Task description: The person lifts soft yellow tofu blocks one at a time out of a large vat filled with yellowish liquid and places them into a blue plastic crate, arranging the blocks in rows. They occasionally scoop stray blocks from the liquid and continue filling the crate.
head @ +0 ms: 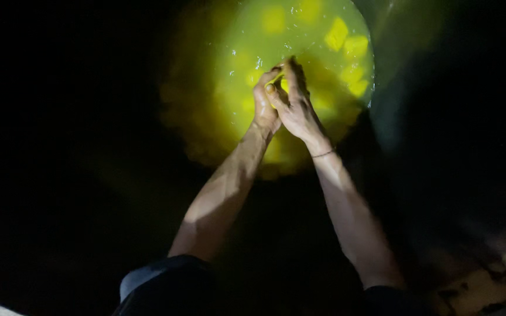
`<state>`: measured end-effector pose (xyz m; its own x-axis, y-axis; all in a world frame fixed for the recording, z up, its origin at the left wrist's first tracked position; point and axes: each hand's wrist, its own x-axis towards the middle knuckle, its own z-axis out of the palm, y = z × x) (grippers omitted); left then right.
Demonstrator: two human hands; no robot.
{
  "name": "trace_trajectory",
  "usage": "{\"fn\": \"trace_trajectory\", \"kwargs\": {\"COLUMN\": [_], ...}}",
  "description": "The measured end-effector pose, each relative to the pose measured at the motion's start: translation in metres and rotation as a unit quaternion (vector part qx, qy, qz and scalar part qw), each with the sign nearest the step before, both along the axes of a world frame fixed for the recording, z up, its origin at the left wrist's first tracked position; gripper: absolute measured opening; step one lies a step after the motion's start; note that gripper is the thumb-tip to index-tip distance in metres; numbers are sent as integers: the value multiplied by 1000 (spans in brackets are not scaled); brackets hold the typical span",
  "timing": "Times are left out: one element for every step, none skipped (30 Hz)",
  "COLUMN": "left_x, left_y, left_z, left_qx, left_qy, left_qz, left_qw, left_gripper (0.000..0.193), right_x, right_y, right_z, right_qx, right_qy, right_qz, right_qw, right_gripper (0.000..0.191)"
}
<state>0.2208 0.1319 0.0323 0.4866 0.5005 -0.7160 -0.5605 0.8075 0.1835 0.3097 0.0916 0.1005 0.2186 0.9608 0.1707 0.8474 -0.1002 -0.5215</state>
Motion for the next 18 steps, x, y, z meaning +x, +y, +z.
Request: {"fn": "trace_trajectory", "kwargs": {"left_x": [-4,-11,-18,-27,-37,-45,-51,-55,-58,-59,-56,-52,-50,-48,-52,-60,-77,-101], "left_y": [3,8,14,24,36,51,67,85,101,117,135,151,162,169,177,184,189,192], "left_z": [2,6,8,14,21,30,41,54,70,87,106,126,147,168,189,208,230,243], "left_qx": [-23,-46,-71,-60,-45,-29,9,47,82,118,156,155,150,151,164,177,191,205], "left_qy": [-37,-73,-108,-90,-73,-54,-60,-65,-68,-106,-146,-174,-200,-197,-199,-196,-193,-192], "left_qz": [42,82,124,110,95,81,56,30,4,-42,-87,-100,-111,-116,-125,-127,-124,-117], "left_qw": [998,993,984,988,992,995,997,996,994,986,973,967,962,962,958,956,954,953], "left_gripper": [41,40,40,42,43,46,47,49,50,50,49,49,49,45,46,47,48,49], "right_x": [4,7,12,15,19,21,22,22,20,19,16,14,11,8,3,0,-8,-16], "right_y": [14,29,44,61,77,93,105,117,124,131,134,135,135,132,128,123,119,115], "right_z": [-1,-6,-15,-26,-37,-49,-58,-66,-72,-73,-71,-70,-67,-62,-59,-53,-40,-29], "right_qx": [-113,-226,-334,-324,-305,-293,-316,-337,-360,-371,-374,-366,-348,-330,-306,-287,-271,-255], "right_qy": [151,301,440,329,213,108,62,25,5,-2,-3,4,20,48,84,155,258,371], "right_qz": [-53,-97,-130,-133,-134,-146,-149,-149,-146,-139,-131,-122,-112,-104,-90,-80,-71,-62], "right_qw": [981,921,823,877,918,939,935,929,922,918,918,923,931,937,944,942,925,891], "right_gripper": [47,44,45,41,40,39,39,39,39,39,39,40,40,41,41,42,43,44]}}
